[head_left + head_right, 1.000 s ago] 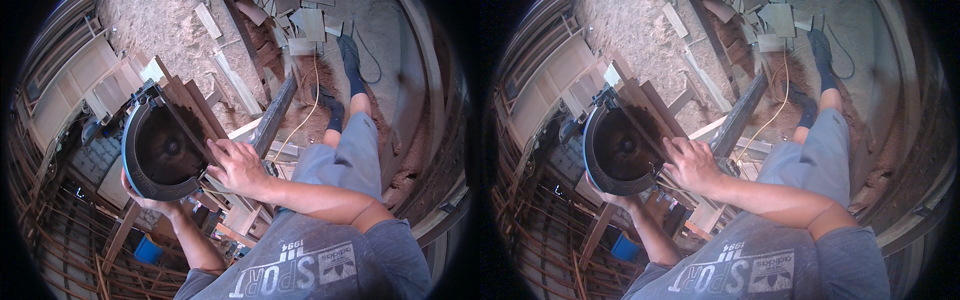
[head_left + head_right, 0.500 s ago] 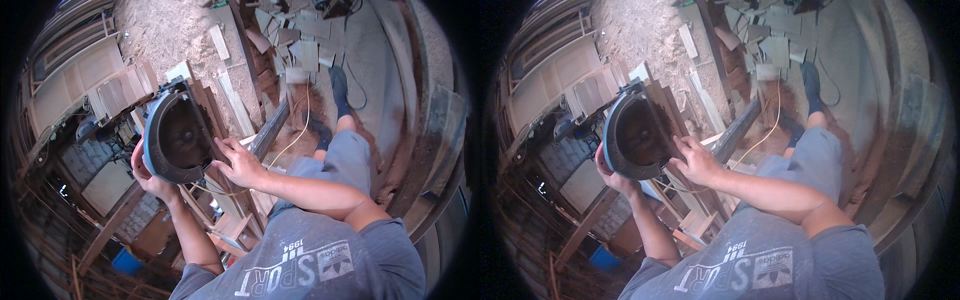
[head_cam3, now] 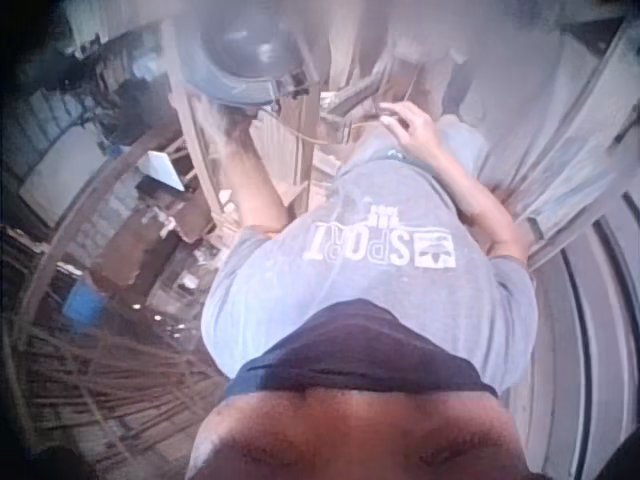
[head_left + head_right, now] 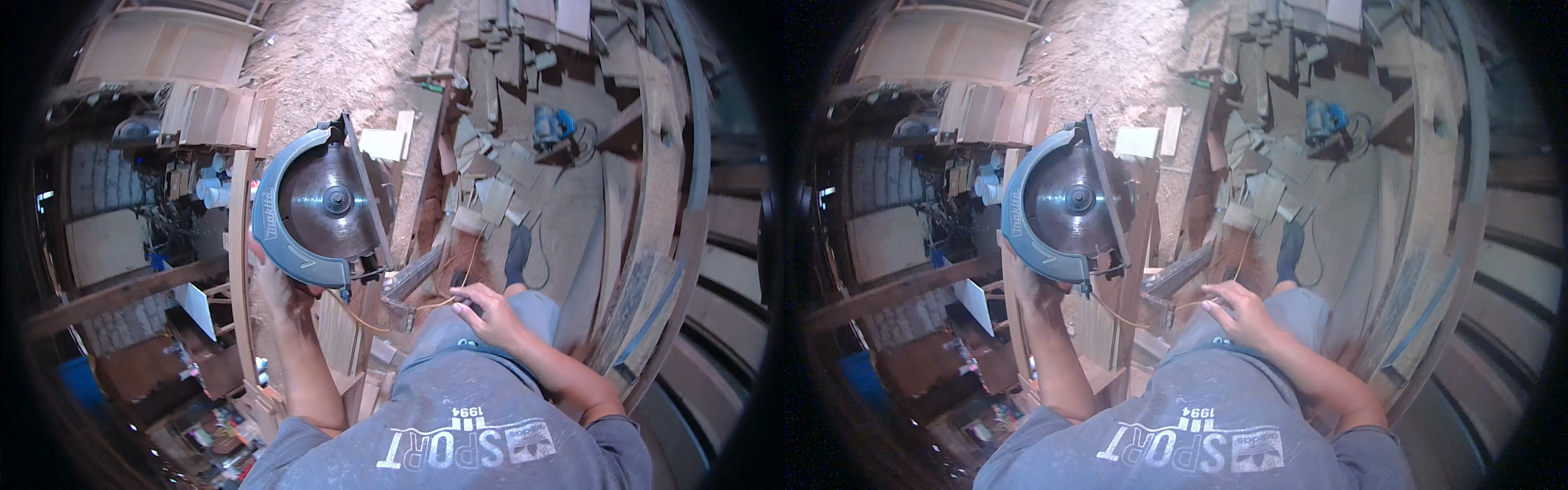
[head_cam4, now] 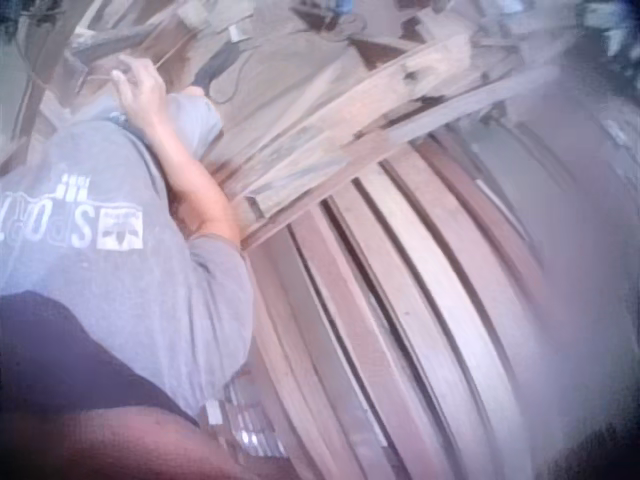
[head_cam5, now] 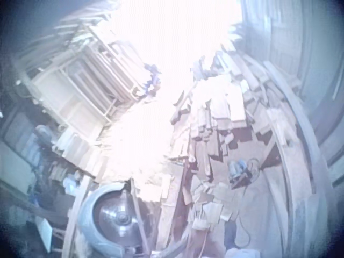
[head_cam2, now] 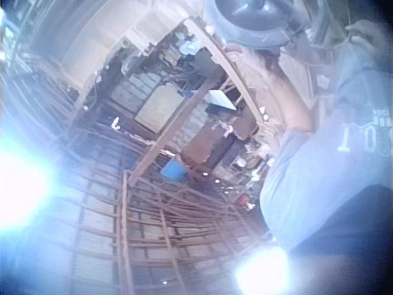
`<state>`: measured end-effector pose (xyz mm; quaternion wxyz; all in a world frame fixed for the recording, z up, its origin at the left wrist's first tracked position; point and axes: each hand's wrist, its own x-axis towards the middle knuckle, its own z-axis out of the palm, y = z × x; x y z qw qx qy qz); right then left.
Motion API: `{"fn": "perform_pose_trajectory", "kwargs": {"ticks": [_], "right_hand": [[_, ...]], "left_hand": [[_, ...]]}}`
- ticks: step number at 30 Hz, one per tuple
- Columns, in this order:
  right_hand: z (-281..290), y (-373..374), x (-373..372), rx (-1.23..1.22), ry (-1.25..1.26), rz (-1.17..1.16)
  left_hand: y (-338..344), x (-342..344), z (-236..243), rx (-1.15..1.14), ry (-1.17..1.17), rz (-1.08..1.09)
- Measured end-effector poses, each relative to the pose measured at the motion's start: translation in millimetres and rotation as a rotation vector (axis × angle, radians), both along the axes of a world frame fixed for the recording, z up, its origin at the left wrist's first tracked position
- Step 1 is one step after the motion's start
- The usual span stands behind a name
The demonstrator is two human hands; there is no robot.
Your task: The person measures and marks a wooden plank using a square and pencil, then uses a circular saw to cut the wood. The person handles the plank and tools directly, performing multiple cuts and adjustments in a cluttered workshop.
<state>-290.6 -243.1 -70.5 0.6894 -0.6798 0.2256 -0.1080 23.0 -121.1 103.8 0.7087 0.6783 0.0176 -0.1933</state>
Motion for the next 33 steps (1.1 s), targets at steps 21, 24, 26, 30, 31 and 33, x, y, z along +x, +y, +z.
{"fn": "perform_pose_trajectory", "kwargs": {"ticks": [21, 24, 26, 30, 31, 33], "right_hand": [[166.0, 1.9, 124.8, -0.644, -0.213, 0.004], [166.8, 3.6, 119.4, -0.71, -0.104, -0.005], [166.6, 4.7, 119.6, -0.683, -0.101, -0.02], [162.0, 5.3, 120.3, -0.586, -0.094, -0.026], [156.6, 7.8, 121.5, -0.327, -0.04, -0.046], [150.9, 13.6, 126.8, 0.195, 0.057, -0.08]], "left_hand": [[7.0, -74.4, -99.9, -0.753, 0.448, 0.333], [-4.9, -88.3, -65.5, -0.771, 0.489, 0.388], [-9.7, -94.1, -51.3, -0.707, 0.442, 0.399], [-7.9, -97.8, -42.0, -0.688, 0.424, 0.366], [-6.2, -97.5, -47.0, -0.682, 0.413, 0.343], [-2.2, -93.4, -59.5, -0.67, 0.384, 0.299]]}}
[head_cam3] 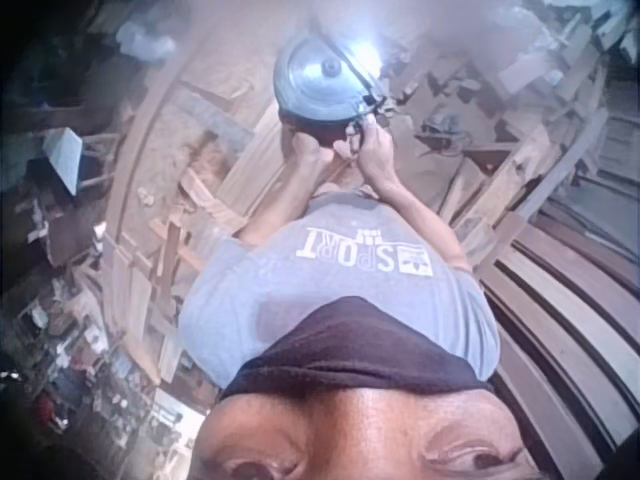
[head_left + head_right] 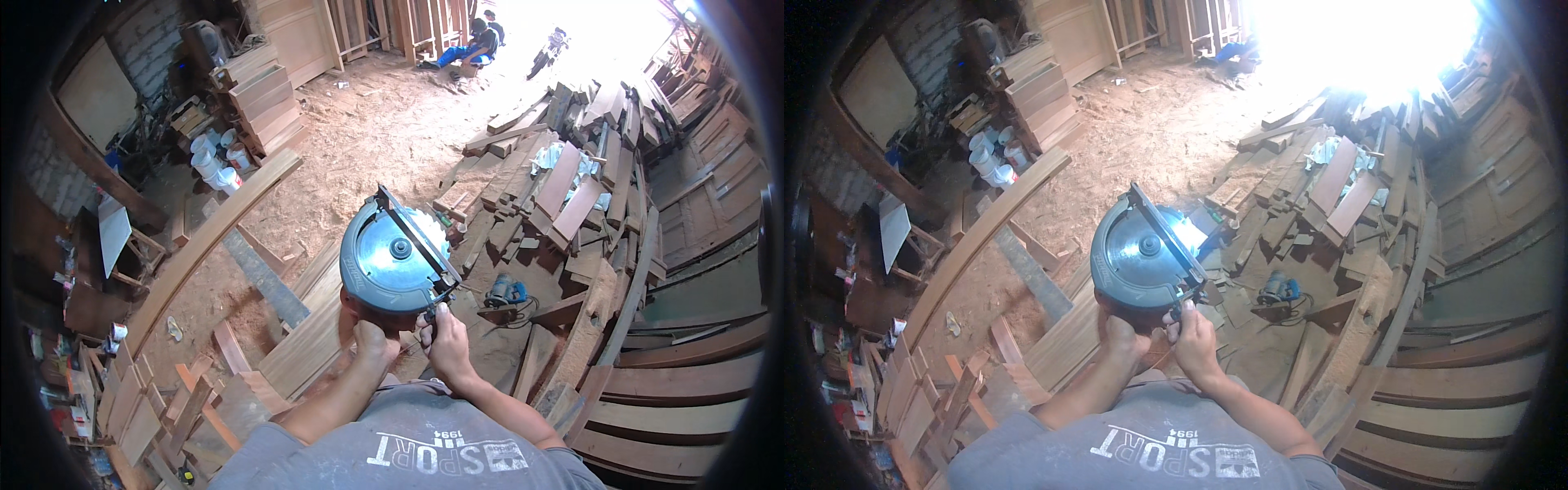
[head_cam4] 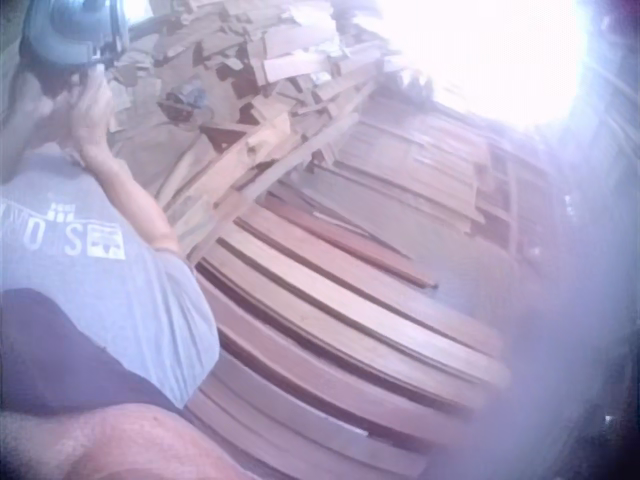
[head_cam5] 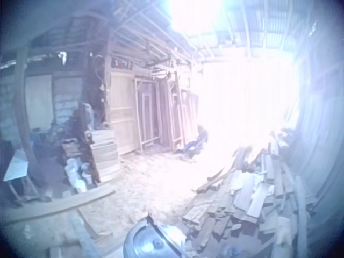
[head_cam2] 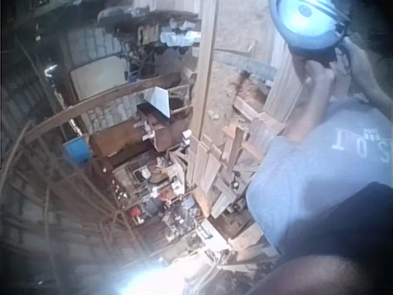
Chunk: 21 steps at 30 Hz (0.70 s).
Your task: The person measures and marks a wooden plank using a square and pencil, then uses a circular saw to cut the wood. The person handles the plank and tools directly, performing multiple cuts and adjustments in a cluttered workshop.
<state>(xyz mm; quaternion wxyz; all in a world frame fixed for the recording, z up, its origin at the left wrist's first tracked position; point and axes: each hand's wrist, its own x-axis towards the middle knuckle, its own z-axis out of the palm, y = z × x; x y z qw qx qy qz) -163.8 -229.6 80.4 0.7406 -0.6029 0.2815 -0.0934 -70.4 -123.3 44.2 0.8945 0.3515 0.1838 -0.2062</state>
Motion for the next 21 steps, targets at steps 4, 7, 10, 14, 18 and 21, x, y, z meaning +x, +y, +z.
{"fn": "perform_pose_trajectory", "kwargs": {"ticks": [4, 7, 10, 14, 18, 21], "right_hand": [[5.2, -15.4, 0.2, 1.063, -0.074, 0.103], [8.5, -4.1, -2.0, 0.077, -0.017, 0.056], [8.3, 4.5, -6.3, -0.938, -0.138, -0.029], [5.5, 11.1, 1.0, -1.207, -0.194, -0.136], [-5.0, 18.6, 12.9, -0.602, -0.116, -0.148], [9.0, 26.2, 12.5, 0.741, -0.17, -0.116]], "left_hand": [[8.4, 3.9, -6.2, -0.04, -0.014, 0.005], [12.4, 10.2, -2.4, 0.025, 0.044, 0.062], [19.3, 17.3, -12.4, 0.002, -0.037, 0.043], [26.0, 20.1, -21.0, 0.053, -0.146, -0.013], [33.8, 24.2, -18.4, 0.067, -0.194, -0.048], [30.0, 11.7, 14.7, 0.181, -0.124, -0.038]]}}
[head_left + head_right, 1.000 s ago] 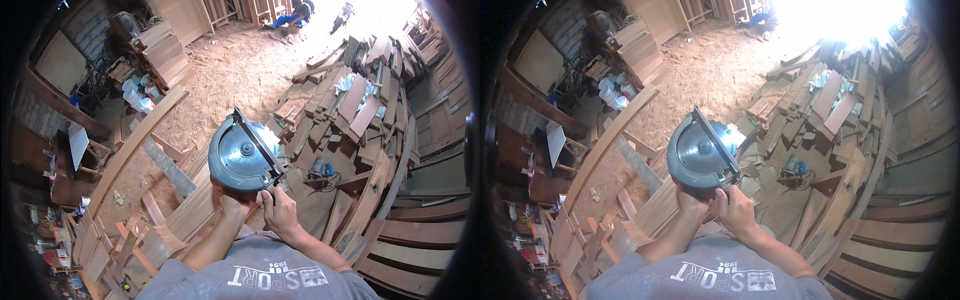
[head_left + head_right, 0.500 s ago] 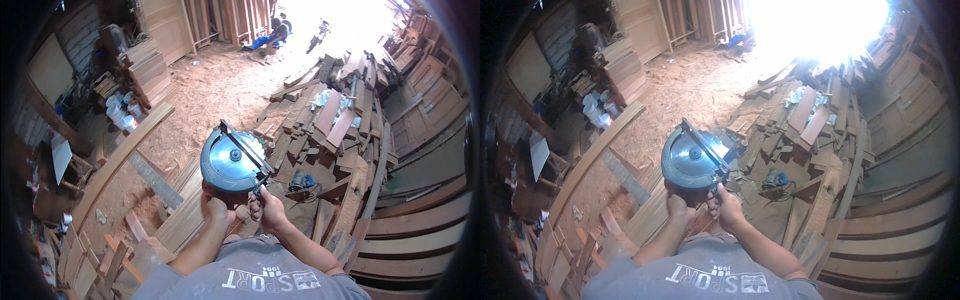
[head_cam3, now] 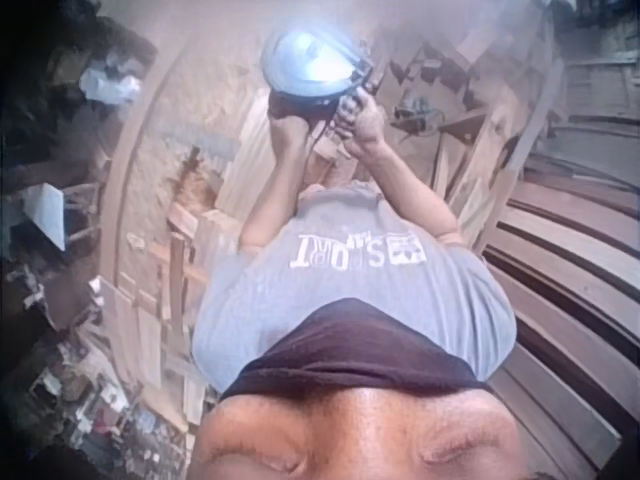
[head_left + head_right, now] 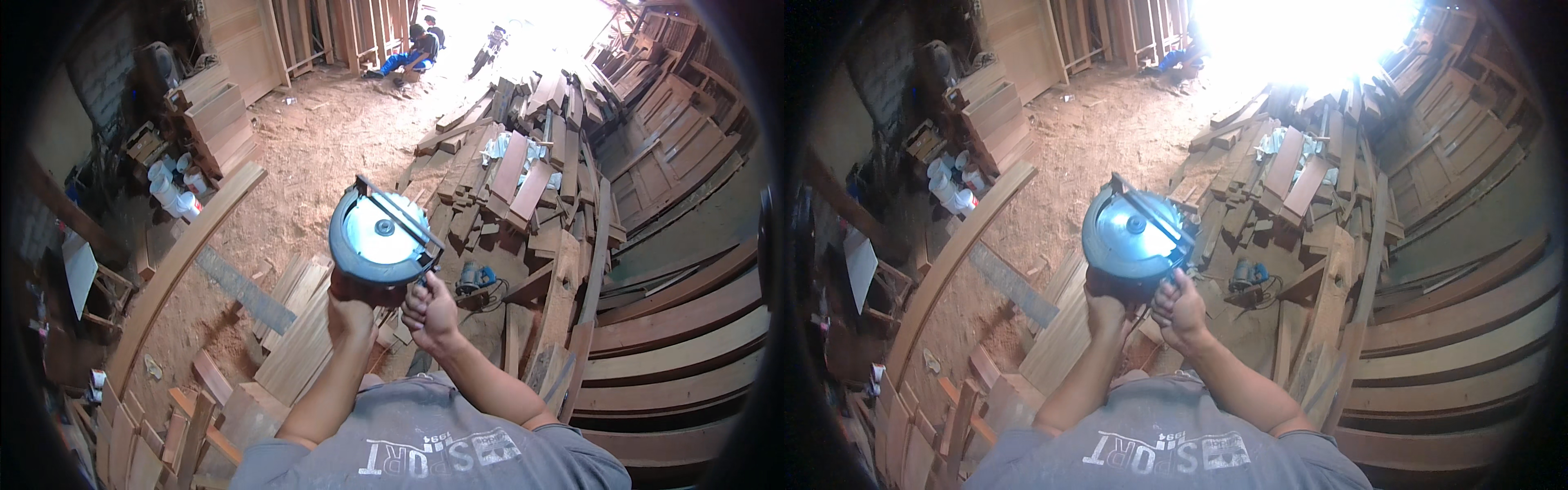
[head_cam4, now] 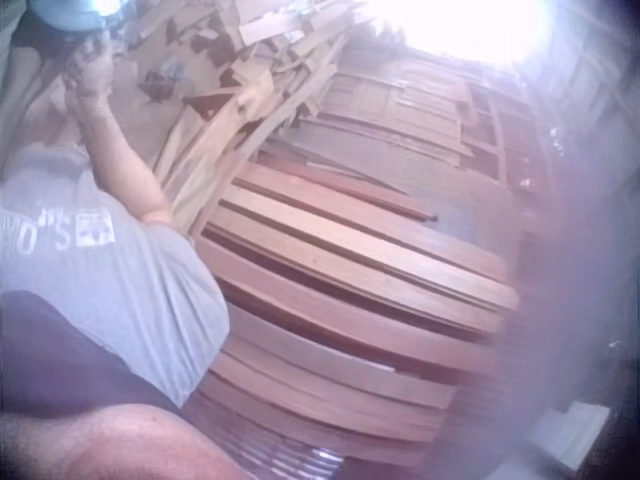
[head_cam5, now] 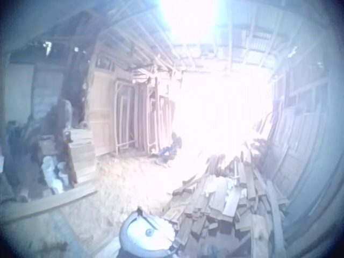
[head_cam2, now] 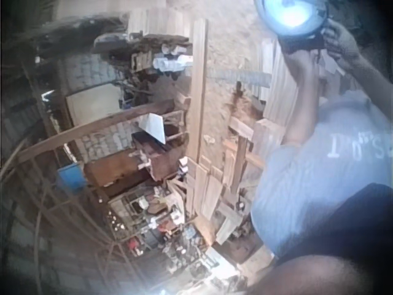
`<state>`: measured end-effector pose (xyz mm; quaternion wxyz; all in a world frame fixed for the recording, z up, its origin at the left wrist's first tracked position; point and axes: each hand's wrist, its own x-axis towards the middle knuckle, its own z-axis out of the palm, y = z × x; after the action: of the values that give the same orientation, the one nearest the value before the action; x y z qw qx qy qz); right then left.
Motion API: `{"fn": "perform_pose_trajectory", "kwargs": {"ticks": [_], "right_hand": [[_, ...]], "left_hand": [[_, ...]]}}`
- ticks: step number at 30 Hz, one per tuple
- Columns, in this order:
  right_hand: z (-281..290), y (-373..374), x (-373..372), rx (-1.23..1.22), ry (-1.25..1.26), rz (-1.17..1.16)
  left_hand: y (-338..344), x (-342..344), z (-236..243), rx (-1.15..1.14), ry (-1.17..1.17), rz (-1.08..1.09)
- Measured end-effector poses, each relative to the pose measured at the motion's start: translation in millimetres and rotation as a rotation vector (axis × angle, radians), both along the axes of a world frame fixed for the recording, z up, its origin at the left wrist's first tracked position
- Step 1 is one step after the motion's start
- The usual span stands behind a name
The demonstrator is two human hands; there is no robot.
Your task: The person measures and marks a wooden plank using a square and pencil, then uses a circular saw to cut the wood. The person handles the plank and tools directly, performing multiple cuts and adjustments in a cluttered workshop.
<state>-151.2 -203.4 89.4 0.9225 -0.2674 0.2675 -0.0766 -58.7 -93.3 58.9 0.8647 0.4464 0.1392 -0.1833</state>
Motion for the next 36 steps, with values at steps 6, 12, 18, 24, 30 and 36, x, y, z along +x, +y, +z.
{"fn": "perform_pose_trajectory", "kwargs": {"ticks": [6, 12, 18, 24, 30, 36], "right_hand": [[-0.7, -9.0, -4.9, -0.734, 0.251, -0.017], [-18.4, -4.9, -7.6, -2.167, 0.296, -0.264], [-29.2, -0.6, -0.6, -1.804, 0.387, -0.282], [-5.2, 10.7, 0.9, -0.483, 0.238, -0.191], [-14.5, 23.8, -33.0, -1.423, 0.013, 0.194], [-20.1, 12.9, -8.6, -2.289, -0.565, 0.328]], "left_hand": [[-1.9, 7.0, 2.7, 0.457, -0.047, -0.055], [-14.8, 16.0, -43.4, -0.117, 0.057, 0.131], [-36.0, 10.8, -89.9, 0.59, -0.167, 0.156], [-36.8, 9.7, -74.3, 0.647, -0.163, 0.197], [-26.3, 16.2, -80.4, 0.634, -0.194, 0.331], [106.1, -47.3, 24.0, 0.647, -0.533, 0.446]]}}
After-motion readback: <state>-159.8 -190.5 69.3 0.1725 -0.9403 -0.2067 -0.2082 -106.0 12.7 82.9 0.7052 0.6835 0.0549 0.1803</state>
